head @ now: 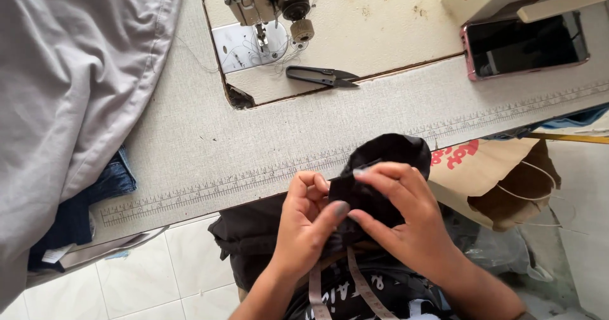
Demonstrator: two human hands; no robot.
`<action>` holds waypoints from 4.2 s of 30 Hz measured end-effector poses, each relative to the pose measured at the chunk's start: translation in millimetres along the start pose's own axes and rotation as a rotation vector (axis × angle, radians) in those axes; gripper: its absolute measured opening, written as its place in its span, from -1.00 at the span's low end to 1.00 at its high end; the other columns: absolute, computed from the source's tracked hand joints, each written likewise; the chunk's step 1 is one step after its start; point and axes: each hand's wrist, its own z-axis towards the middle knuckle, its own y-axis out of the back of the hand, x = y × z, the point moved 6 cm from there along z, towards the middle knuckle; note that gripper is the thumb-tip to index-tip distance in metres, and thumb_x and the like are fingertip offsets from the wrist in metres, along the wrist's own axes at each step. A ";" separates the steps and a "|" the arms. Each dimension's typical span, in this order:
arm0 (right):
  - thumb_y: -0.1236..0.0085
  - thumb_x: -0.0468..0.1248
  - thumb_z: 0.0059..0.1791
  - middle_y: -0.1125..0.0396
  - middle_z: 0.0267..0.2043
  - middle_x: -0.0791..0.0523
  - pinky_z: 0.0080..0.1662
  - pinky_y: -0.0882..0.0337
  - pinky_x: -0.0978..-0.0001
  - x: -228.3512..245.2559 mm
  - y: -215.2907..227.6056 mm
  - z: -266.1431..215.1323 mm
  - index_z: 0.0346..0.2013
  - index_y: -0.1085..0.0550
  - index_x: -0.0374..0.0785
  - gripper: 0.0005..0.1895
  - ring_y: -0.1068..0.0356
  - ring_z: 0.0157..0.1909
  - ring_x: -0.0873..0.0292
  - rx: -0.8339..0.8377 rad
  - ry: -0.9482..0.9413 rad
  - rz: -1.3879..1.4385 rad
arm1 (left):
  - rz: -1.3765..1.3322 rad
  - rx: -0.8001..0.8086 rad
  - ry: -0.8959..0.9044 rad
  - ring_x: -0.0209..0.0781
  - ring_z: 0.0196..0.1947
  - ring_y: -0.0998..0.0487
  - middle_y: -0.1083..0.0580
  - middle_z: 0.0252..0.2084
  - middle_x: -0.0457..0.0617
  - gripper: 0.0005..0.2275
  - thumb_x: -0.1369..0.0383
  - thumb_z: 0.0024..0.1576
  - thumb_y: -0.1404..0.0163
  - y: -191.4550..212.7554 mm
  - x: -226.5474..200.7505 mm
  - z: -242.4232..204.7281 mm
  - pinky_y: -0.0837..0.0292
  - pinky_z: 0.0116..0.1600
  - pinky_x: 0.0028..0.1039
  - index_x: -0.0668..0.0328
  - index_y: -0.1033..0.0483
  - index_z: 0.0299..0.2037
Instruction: Trimming loose threads, inspecting seams, and measuring a black garment at a sewing workstation.
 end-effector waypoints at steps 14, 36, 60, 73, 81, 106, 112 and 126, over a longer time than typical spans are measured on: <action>-0.05 -0.22 0.06 -0.46 -0.29 0.16 -0.16 -0.48 0.44 -26.3 11.4 -10.6 -0.19 -0.44 -0.17 -0.89 -0.47 -0.28 0.19 0.340 0.023 0.364 | 0.771 0.611 -0.506 0.09 -0.03 -0.37 -0.36 -0.05 0.11 -0.91 0.41 0.21 0.03 -44.5 -97.7 9.0 -0.31 0.14 -0.18 0.21 -0.31 -0.26; 0.10 -0.31 0.12 -0.34 -0.36 0.33 0.15 0.10 0.21 0.3 22.6 -17.9 -0.23 -0.48 -0.05 -0.83 -0.37 -0.31 0.29 0.187 0.722 -0.322 | 1.253 0.843 -0.811 -0.03 -0.37 -0.32 -0.30 -0.46 -0.08 -0.67 0.15 0.39 0.13 -39.2 -95.4 -15.0 -0.19 -0.04 -0.21 0.13 -0.26 -0.39; -0.21 -0.35 -0.02 -0.30 -0.38 0.27 -0.26 -0.25 0.59 -98.8 -21.6 -59.1 -0.23 -0.35 -0.13 -0.81 -0.22 -0.34 0.43 -0.140 -0.529 0.693 | 0.990 -0.008 -0.704 -0.09 -0.25 -0.53 -0.50 -0.23 0.03 -0.71 0.24 0.06 -0.25 -26.4 -85.8 -21.4 -0.42 -0.04 -0.34 0.21 -0.48 -0.18; 0.01 0.12 0.02 -0.39 -0.49 0.15 -0.27 -0.35 0.44 -67.8 8.7 -63.8 -0.54 -0.51 -0.20 -0.51 -0.38 -0.40 0.22 -0.038 -0.249 0.348 | 1.073 0.173 -0.960 -0.08 -0.48 -0.32 -0.35 -0.28 0.08 -0.79 0.66 0.22 -0.15 -35.5 -52.4 -38.6 -0.15 -0.41 -0.29 0.55 -0.52 0.04; -0.04 -0.37 0.04 -0.48 0.07 -0.24 0.15 -0.46 0.05 -78.9 -47.6 -74.1 0.04 -0.48 -0.64 -0.63 -0.49 0.11 -0.13 -0.144 -0.807 1.308 | 1.306 0.281 -1.230 -0.22 -0.45 -0.40 -0.40 -0.38 -0.04 -0.97 0.59 0.24 -0.15 -54.6 -56.9 -50.0 -0.22 -0.36 -0.44 0.38 -0.60 -0.26; -0.09 -0.19 0.10 -0.51 0.02 -0.10 0.01 -0.59 0.08 -106.9 -49.7 -106.4 0.02 -0.53 -0.41 -0.66 -0.54 0.01 -0.07 -0.341 -0.781 1.309 | 1.482 0.126 -1.038 -0.07 -0.21 -0.56 -0.52 -0.14 0.06 -0.77 0.45 0.32 -0.07 -32.1 -80.5 18.0 -0.42 -0.18 -0.24 0.38 -0.48 0.13; -0.07 -0.19 0.10 -0.53 -0.09 -0.13 0.02 -0.59 -0.07 -94.8 -49.6 -95.8 -0.03 -0.53 -0.49 -0.64 -0.56 -0.06 -0.10 -0.388 -0.805 1.345 | 2.083 0.145 -0.679 0.02 0.53 -0.16 -0.16 0.53 0.15 -0.37 0.69 0.20 0.06 -28.1 -45.6 141.6 -0.01 0.56 -0.13 0.23 -0.05 0.50; -0.01 -0.12 0.12 -0.36 0.25 -0.18 0.24 -0.37 0.11 -54.2 -68.6 -60.9 0.25 -0.36 -0.50 -0.46 -0.36 0.27 -0.11 -0.190 -0.703 1.610 | 1.279 0.161 -0.598 0.09 -0.10 -0.50 -0.37 0.00 0.17 -0.55 0.37 0.10 -0.23 -32.9 -88.6 -4.8 -0.49 0.00 -0.24 0.26 -0.40 0.17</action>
